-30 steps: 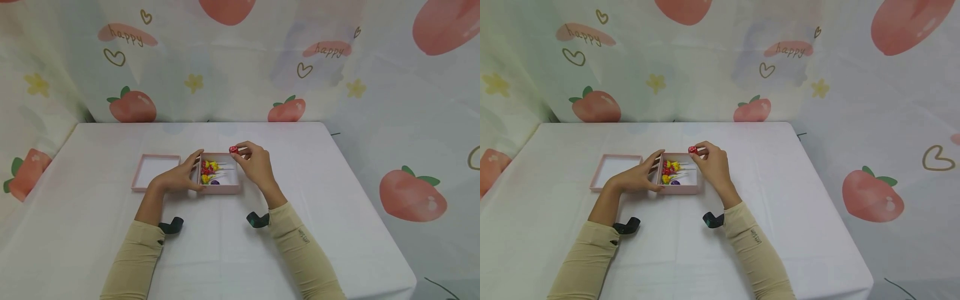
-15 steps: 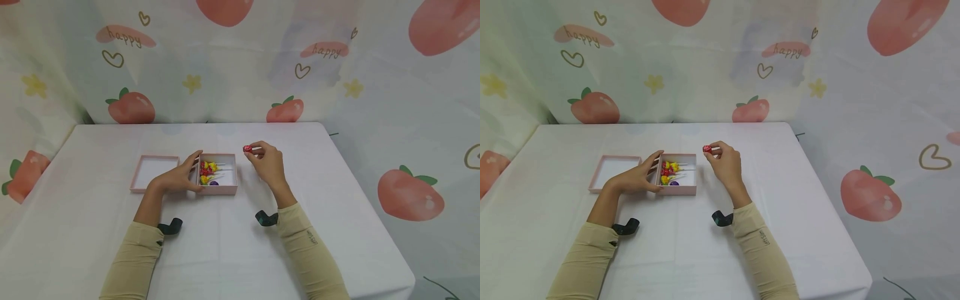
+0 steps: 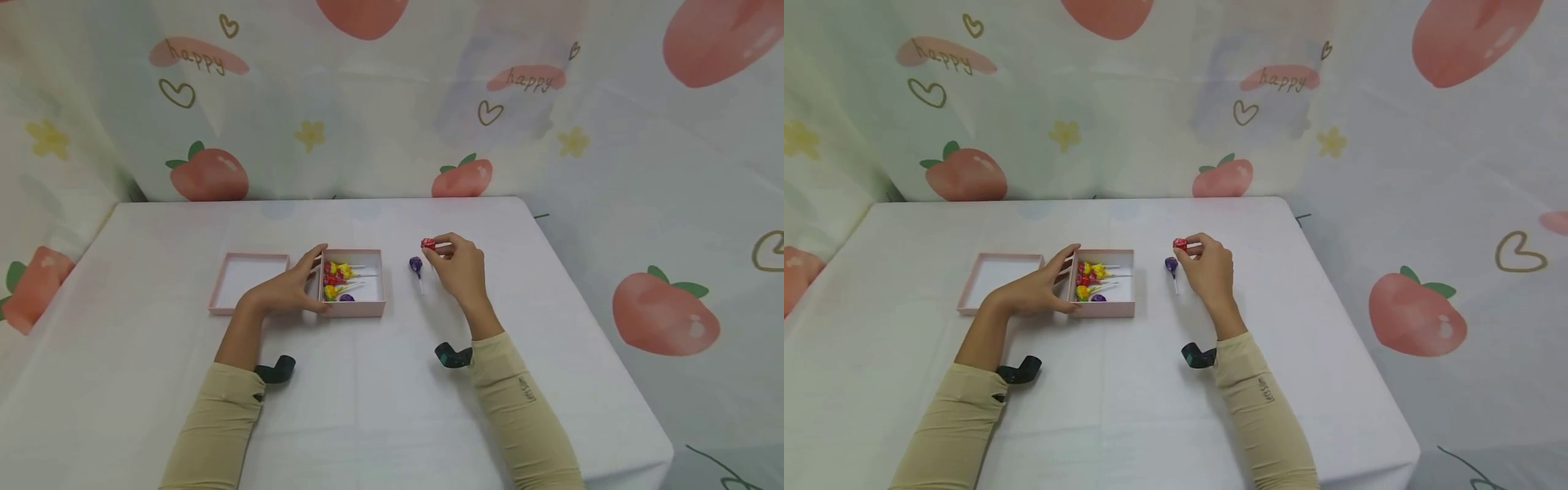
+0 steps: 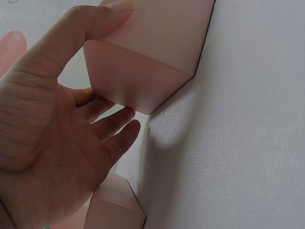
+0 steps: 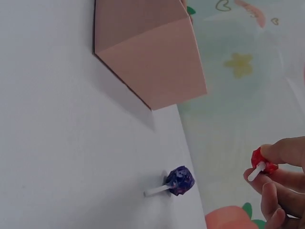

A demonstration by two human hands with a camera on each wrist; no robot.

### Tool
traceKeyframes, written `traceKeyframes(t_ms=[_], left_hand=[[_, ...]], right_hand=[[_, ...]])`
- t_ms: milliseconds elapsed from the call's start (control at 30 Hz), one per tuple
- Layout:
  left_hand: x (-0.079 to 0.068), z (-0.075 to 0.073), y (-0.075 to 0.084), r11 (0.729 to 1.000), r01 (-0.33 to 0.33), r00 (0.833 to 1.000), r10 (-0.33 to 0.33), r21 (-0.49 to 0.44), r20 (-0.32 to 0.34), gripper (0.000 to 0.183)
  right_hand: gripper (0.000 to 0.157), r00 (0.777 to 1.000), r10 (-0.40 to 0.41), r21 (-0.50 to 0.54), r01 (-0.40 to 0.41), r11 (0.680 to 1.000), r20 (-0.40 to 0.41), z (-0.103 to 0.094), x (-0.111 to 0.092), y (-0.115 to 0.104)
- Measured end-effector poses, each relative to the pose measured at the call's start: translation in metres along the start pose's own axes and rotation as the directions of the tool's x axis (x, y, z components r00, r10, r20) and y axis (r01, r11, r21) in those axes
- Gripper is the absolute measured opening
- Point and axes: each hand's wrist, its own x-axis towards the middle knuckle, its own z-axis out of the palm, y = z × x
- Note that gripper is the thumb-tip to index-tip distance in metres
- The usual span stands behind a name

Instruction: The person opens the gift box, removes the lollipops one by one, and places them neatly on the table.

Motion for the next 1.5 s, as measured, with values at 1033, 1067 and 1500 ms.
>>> traceKeyframes(t_ms=[1033,1067,1500], left_hand=[[0.001,0.001,-0.003,1.000,-0.005,1.000,0.005,0.026,-0.007,0.127],[0.001,0.001,-0.002,1.000,-0.004,1.000,0.005,0.025,-0.007,0.127],[0.001,0.001,-0.003,1.000,0.003,1.000,-0.003,0.030,-0.008,0.127]], right_hand=[[0.025,0.965,0.254,-0.030,-0.253,0.967,0.056,0.011,0.006,0.058],[0.025,0.964,0.260,-0.031,-0.258,0.966,0.059,0.012,0.006,0.059],[0.026,0.969,0.244,0.007,-0.244,0.970,0.046,0.021,0.005,0.069]])
